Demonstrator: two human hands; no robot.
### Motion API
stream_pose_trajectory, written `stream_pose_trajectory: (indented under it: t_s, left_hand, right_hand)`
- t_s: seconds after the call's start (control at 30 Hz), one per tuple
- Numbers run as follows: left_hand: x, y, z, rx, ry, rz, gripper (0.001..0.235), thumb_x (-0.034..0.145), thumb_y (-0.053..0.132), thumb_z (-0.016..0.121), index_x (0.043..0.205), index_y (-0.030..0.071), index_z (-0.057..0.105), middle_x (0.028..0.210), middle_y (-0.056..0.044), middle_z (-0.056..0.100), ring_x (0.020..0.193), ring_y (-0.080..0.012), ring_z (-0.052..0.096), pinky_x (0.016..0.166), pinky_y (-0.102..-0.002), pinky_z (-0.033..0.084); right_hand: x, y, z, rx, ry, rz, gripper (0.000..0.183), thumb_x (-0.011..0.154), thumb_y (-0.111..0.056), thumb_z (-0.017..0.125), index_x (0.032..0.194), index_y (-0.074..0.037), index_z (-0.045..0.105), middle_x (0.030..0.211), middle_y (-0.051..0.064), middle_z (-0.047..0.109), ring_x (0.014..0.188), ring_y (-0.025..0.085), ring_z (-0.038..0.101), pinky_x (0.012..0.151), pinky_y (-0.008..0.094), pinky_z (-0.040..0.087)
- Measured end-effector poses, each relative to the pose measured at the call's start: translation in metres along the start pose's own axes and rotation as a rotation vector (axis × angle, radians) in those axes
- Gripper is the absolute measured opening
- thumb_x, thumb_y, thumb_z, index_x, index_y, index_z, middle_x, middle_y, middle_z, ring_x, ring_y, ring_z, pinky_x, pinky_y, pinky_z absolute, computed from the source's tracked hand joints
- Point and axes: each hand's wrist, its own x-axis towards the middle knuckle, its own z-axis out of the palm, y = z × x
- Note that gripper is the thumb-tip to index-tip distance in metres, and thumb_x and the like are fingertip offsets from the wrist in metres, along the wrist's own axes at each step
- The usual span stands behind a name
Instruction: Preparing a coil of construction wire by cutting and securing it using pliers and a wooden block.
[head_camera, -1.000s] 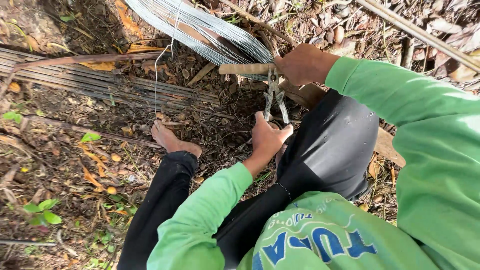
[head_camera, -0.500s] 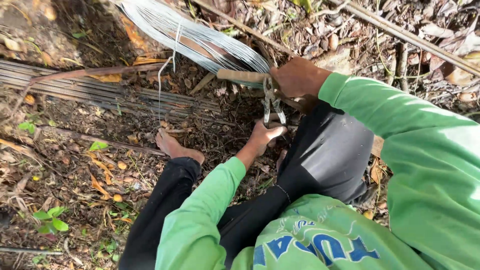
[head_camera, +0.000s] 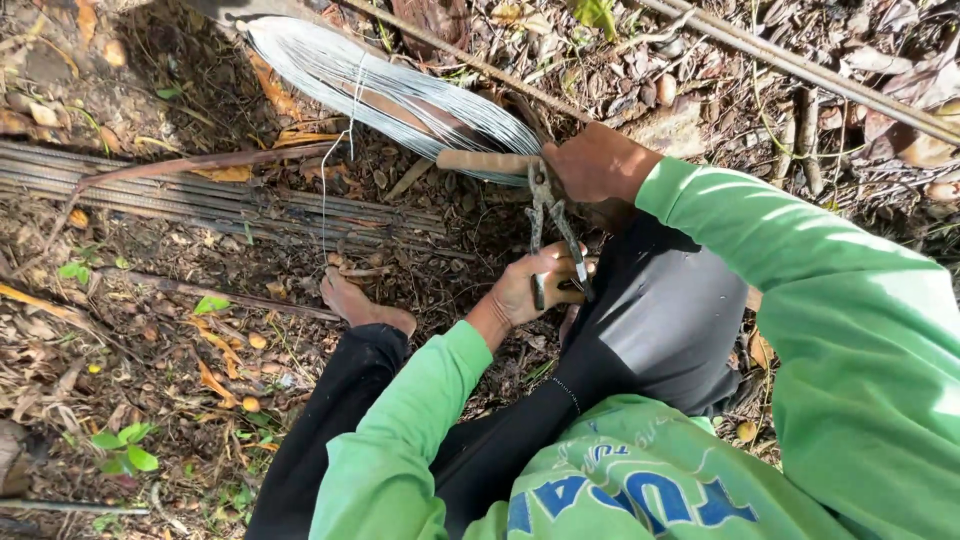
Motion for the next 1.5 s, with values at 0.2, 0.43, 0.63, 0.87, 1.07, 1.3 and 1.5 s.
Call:
stream_pose_trajectory:
  t_s: [0.2, 0.43, 0.63, 0.87, 1.07, 1.3, 1.5]
  left_hand:
    - [-0.002, -0.002, 0.019, -0.077, 0.069, 0.033, 0.049, 0.099, 0.034, 0.062, 0.133, -0.001, 0.056, 0.125, -0.019, 0.065, 0.119, -0.0361, 0.066, 0.103, -0.05, 0.052]
    - [-0.011, 0.017, 0.043, -0.206, 0.253, -0.057, 0.042, 0.102, 0.031, 0.059, 0.131, 0.002, 0.057, 0.118, -0.018, 0.068, 0.109, -0.0355, 0.066, 0.093, -0.052, 0.054]
    - [-0.01, 0.023, -0.031, -0.052, 0.141, -0.087, 0.06, 0.104, 0.041, 0.058, 0.146, -0.001, 0.051, 0.12, -0.02, 0.068, 0.115, -0.0352, 0.067, 0.097, -0.051, 0.053]
    - [0.006, 0.047, -0.089, 0.248, -0.093, -0.151, 0.068, 0.1, 0.041, 0.063, 0.15, 0.0, 0.043, 0.133, -0.024, 0.066, 0.126, -0.0376, 0.063, 0.109, -0.05, 0.049]
    - [-0.009, 0.022, -0.028, -0.093, -0.13, -0.123, 0.067, 0.097, 0.039, 0.062, 0.149, -0.001, 0.048, 0.125, -0.019, 0.067, 0.119, -0.0407, 0.065, 0.107, -0.054, 0.05]
    - [-0.015, 0.022, 0.027, -0.328, -0.067, -0.063, 0.058, 0.095, 0.032, 0.055, 0.141, -0.002, 0.053, 0.121, -0.022, 0.067, 0.109, -0.0398, 0.067, 0.097, -0.057, 0.054]
    - [-0.016, 0.035, 0.055, -0.372, 0.115, -0.044, 0.054, 0.095, 0.029, 0.054, 0.14, 0.0, 0.052, 0.119, -0.022, 0.067, 0.108, -0.0395, 0.067, 0.096, -0.056, 0.053]
  right_hand:
    - [0.009, 0.009, 0.007, -0.009, -0.033, -0.016, 0.029, 0.098, -0.016, 0.047, 0.121, 0.0, 0.049, 0.065, 0.008, 0.064, 0.055, 0.028, 0.067, 0.057, 0.046, 0.056]
    - [0.059, 0.042, 0.099, 0.03, 0.105, -0.102, 0.024, 0.105, -0.016, 0.043, 0.115, 0.002, 0.055, 0.054, 0.005, 0.052, 0.049, 0.026, 0.057, 0.057, 0.044, 0.052]
    - [0.035, 0.039, 0.085, -0.241, 0.439, -0.284, 0.032, 0.109, -0.027, 0.044, 0.114, 0.003, 0.054, 0.059, 0.001, 0.059, 0.049, 0.02, 0.061, 0.051, 0.042, 0.051]
    - [0.023, 0.025, 0.072, -0.003, 0.358, -0.088, 0.041, 0.099, -0.037, 0.052, 0.122, -0.003, 0.052, 0.06, 0.007, 0.064, 0.052, 0.023, 0.064, 0.063, 0.042, 0.051]
    - [0.041, 0.031, 0.135, -0.553, 0.2, -0.144, 0.023, 0.106, -0.029, 0.048, 0.114, -0.008, 0.057, 0.067, -0.002, 0.057, 0.058, 0.012, 0.058, 0.062, 0.033, 0.052]
    - [0.018, 0.021, 0.081, -0.012, 0.275, 0.036, 0.028, 0.101, -0.025, 0.052, 0.121, -0.005, 0.056, 0.062, 0.004, 0.056, 0.055, 0.024, 0.056, 0.068, 0.043, 0.05]
    - [0.014, 0.022, 0.058, 0.027, 0.044, 0.058, 0.032, 0.088, -0.031, 0.058, 0.113, -0.013, 0.054, 0.066, 0.003, 0.06, 0.067, 0.021, 0.056, 0.098, 0.044, 0.04]
